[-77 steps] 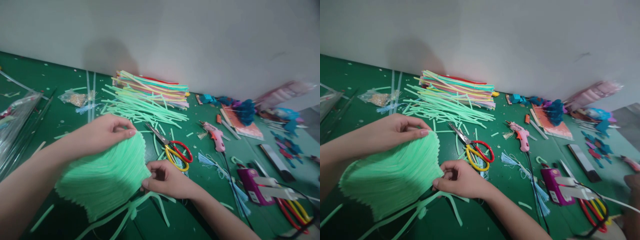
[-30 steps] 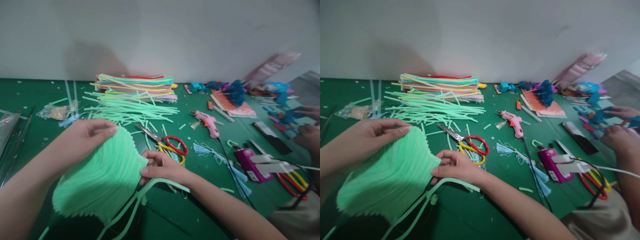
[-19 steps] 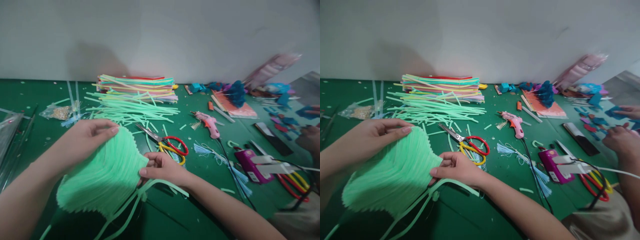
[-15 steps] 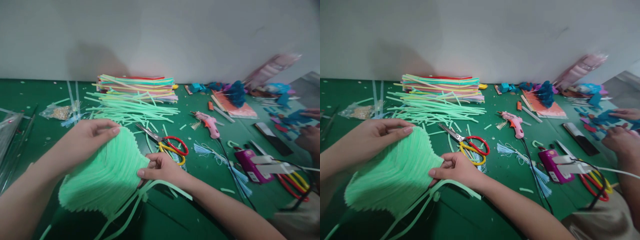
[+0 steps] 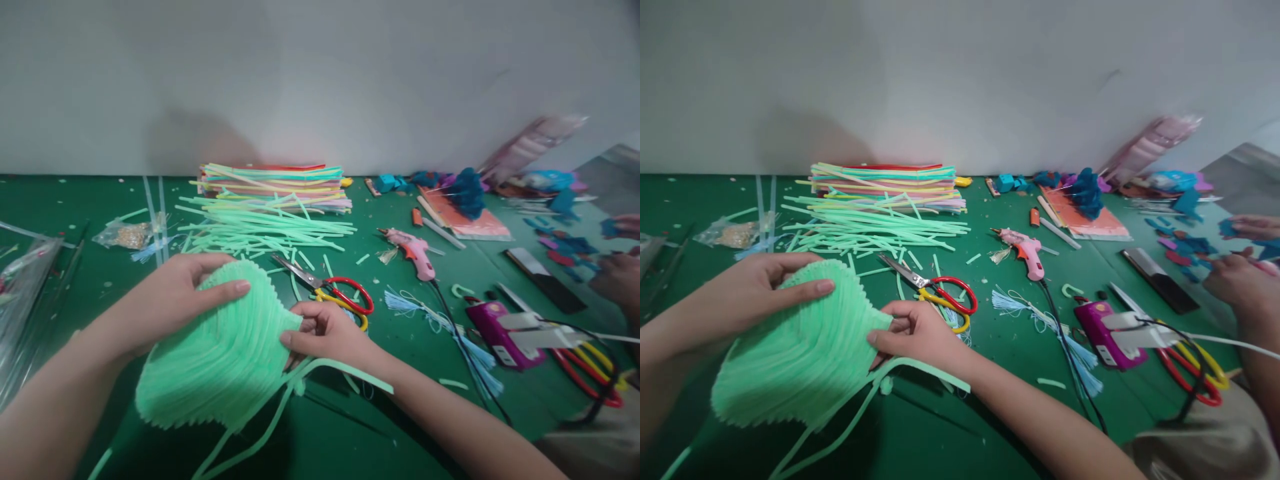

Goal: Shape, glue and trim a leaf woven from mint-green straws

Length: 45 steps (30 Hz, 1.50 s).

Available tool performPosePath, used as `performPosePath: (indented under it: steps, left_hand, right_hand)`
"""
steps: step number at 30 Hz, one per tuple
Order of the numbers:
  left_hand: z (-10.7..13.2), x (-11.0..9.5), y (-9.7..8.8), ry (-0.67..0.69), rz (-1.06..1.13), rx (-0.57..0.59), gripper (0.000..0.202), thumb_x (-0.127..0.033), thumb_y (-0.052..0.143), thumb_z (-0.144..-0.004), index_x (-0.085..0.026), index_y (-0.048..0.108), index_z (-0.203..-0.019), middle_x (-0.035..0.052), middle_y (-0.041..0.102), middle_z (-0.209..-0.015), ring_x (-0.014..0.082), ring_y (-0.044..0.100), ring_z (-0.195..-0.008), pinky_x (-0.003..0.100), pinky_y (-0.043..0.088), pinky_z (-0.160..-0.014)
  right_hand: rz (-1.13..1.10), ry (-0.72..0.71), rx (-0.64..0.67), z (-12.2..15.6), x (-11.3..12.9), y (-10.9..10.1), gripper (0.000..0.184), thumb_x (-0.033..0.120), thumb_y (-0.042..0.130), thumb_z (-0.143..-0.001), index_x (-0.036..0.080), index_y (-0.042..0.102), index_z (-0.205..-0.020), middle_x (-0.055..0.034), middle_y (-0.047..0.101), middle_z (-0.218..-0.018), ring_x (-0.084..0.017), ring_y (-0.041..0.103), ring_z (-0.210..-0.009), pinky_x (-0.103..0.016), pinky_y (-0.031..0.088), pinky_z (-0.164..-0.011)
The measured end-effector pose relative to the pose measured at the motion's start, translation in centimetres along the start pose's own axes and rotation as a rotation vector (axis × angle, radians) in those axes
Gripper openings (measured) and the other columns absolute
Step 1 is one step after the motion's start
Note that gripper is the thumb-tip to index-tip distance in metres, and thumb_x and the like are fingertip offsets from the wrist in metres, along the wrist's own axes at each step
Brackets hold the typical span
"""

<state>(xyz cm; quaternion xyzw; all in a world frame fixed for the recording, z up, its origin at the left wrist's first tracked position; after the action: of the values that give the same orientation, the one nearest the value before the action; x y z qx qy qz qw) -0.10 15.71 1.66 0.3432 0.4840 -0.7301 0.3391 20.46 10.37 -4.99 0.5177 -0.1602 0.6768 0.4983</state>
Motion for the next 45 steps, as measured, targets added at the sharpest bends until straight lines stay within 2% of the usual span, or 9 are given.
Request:
performPosePath:
  steps: [3,7,14,18,24,29,35,40,45]
  left_hand:
    - [0.0,0.5,0.5,-0.056,0.016,0.099,0.034,-0.035,0.069,-0.078,-0.031,0.071,-0.111,-0.0014,0.077,-0.107,0.0213,0.073,-0.078,0.031,0.058,-0.067]
    - [0.1,0.3,0.9,-0.056,0.148,0.139,0.032,-0.037,0.072,-0.076,-0.029,0.072,-0.107,0.001,0.078,-0.106,0.0235,0.074,-0.079,0.034,0.059,-0.069]
    - [0.3,-0.1,0.8,-0.039,0.132,0.046,0.04,-0.044,0.077,-0.07,-0.027,0.073,-0.106,0.0026,0.078,-0.101,0.026,0.074,-0.078,0.035,0.059,-0.066]
    - [0.3,-0.4,0.8,-0.037,0.062,0.005,0.051,-0.048,0.077,-0.07,-0.025,0.069,-0.114,0.0046,0.076,-0.111,0.0261,0.073,-0.081,0.036,0.059,-0.069]
    - [0.3,-0.7,0.7,-0.001,0.028,-0.022,0.047,-0.05,0.075,-0.07,-0.025,0.071,-0.11,0.003,0.073,-0.119,0.0268,0.072,-0.089,0.036,0.058,-0.074]
    - [0.4,-0.9,0.7,0.006,0.017,-0.014,0.044,-0.051,0.075,-0.071,-0.027,0.072,-0.107,0.0027,0.076,-0.111,0.0272,0.072,-0.088,0.035,0.058,-0.071]
    - [0.4,-1.3,0.9,0.036,-0.013,-0.001,0.047,-0.052,0.074,-0.071,-0.026,0.071,-0.11,0.0027,0.077,-0.109,0.0267,0.072,-0.085,0.035,0.057,-0.069]
    - [0.4,-0.4,0.6,-0.031,0.105,-0.012,0.05,-0.05,0.079,-0.067,-0.026,0.071,-0.11,0.004,0.077,-0.107,0.0272,0.073,-0.082,0.035,0.058,-0.067]
    - [0.9,1.1,-0.8,-0.105,0.365,-0.209,0.06,-0.048,0.084,-0.063,-0.025,0.065,-0.116,0.0019,0.076,-0.089,0.0237,0.071,-0.072,0.033,0.056,-0.061]
  right_hand:
    - [-0.008,0.001,0.009,-0.2,-0.1,-0.1,0.036,0.041,0.084,-0.071,0.016,0.067,-0.091,-0.0008,0.073,-0.07,-0.014,0.069,-0.059,-0.022,0.054,-0.055]
    - [-0.033,0.012,0.001,-0.2,0.0,-0.1,0.039,0.043,0.087,-0.066,0.016,0.067,-0.087,-0.001,0.072,-0.068,-0.014,0.068,-0.057,-0.025,0.055,-0.056]
    - [0.029,0.032,0.136,0.3,0.2,0.8,0.036,0.032,0.091,-0.058,0.016,0.073,-0.084,0.0015,0.072,-0.076,-0.011,0.065,-0.065,-0.022,0.051,-0.063]
    - [0.029,0.013,0.085,0.2,0.0,0.9,0.033,0.035,0.091,-0.057,0.016,0.075,-0.079,0.0015,0.072,-0.075,-0.013,0.064,-0.066,-0.025,0.05,-0.066]
    - [0.026,0.038,0.072,0.2,0.0,0.8,0.035,0.03,0.092,-0.056,0.014,0.075,-0.082,0.0011,0.071,-0.074,-0.012,0.062,-0.064,-0.025,0.049,-0.065]
    - [-0.006,0.067,0.149,0.3,0.3,0.8,0.037,0.026,0.092,-0.054,0.015,0.074,-0.084,0.0029,0.07,-0.072,-0.011,0.061,-0.061,-0.024,0.049,-0.062]
    - [-0.018,0.099,0.166,0.2,0.2,0.9,0.045,0.026,0.093,-0.051,0.015,0.075,-0.09,0.0013,0.072,-0.078,-0.012,0.064,-0.067,-0.026,0.052,-0.071]
    - [-0.068,0.044,0.197,0.1,0.5,0.6,0.048,0.032,0.09,-0.062,0.017,0.072,-0.103,-0.0022,0.073,-0.089,-0.014,0.068,-0.077,-0.026,0.055,-0.074]
    - [-0.253,-0.001,0.183,-0.1,2.1,-1.2,0.056,0.065,0.058,-0.087,0.019,0.064,-0.119,-0.0098,0.074,-0.104,-0.018,0.074,-0.081,-0.025,0.056,-0.067]
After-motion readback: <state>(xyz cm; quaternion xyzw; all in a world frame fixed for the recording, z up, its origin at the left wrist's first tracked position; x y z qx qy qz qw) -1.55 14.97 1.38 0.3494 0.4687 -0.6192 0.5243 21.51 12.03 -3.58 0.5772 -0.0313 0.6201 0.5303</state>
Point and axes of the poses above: each hand's wrist, its own z-axis away from the middle knuckle, its own y-axis out of the palm, x = y × z, the point moved 5 cm from there along -z, towards the middle knuckle
